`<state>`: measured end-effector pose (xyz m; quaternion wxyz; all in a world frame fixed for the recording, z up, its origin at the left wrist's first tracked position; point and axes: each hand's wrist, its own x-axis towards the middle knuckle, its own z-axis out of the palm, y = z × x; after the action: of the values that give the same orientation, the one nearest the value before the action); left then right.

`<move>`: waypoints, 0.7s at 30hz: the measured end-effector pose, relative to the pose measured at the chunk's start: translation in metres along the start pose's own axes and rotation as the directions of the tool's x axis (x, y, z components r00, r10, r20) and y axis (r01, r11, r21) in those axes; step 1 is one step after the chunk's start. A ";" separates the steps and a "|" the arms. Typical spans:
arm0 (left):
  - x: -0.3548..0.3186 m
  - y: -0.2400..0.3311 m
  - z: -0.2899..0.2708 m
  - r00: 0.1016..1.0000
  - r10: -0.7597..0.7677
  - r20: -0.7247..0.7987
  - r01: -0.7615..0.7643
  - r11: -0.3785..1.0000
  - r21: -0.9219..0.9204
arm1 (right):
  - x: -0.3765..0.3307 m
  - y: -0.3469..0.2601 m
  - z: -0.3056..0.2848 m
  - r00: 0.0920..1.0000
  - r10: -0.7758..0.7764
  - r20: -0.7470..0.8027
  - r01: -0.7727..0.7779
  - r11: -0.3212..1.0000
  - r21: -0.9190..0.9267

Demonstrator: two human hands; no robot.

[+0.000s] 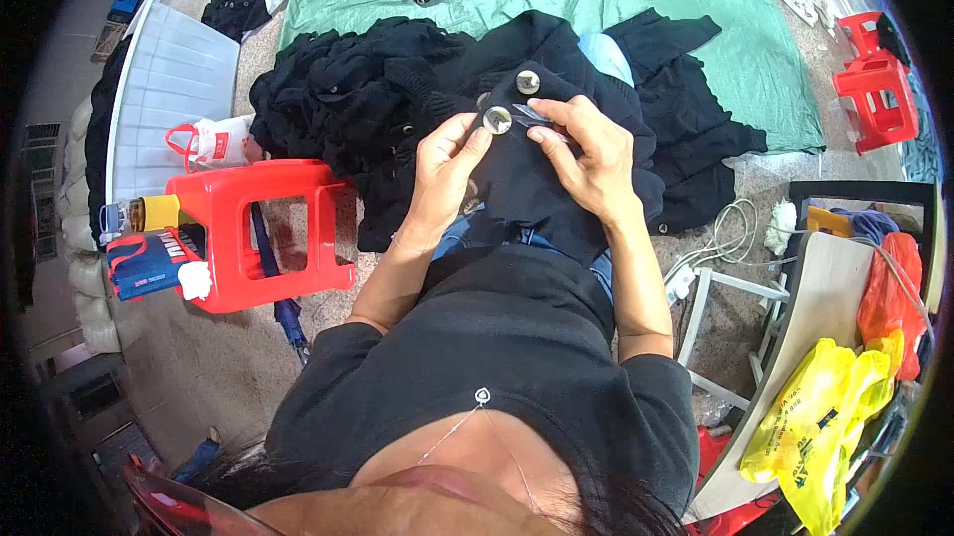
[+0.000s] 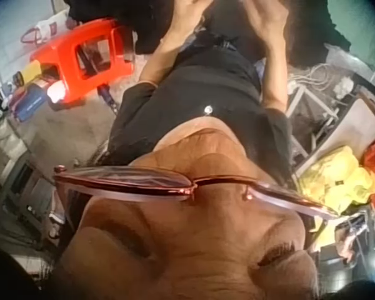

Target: Fastening gold buttons on black clothing items in a garment factory.

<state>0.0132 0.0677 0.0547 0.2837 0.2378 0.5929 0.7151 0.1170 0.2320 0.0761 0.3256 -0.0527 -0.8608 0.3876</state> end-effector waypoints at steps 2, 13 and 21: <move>0.003 0.003 -0.002 1.000 0.015 -0.023 -0.016 0.999 -0.034 | 0.005 -0.002 0.003 1.000 0.025 -0.003 -0.024 0.998 0.058; -0.010 0.017 -0.003 0.977 0.013 0.212 -0.029 0.997 0.075 | 0.022 -0.024 -0.024 0.939 -0.252 0.234 0.242 0.968 0.072; -0.014 0.028 0.004 0.961 0.061 0.271 -0.051 0.998 -0.045 | 0.014 -0.019 -0.017 0.930 -0.351 0.107 0.342 0.935 0.097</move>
<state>0.0220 0.0572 0.0824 0.3465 0.3452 0.5278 0.6944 0.1191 0.2339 0.1052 0.3373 0.1365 -0.8593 0.3594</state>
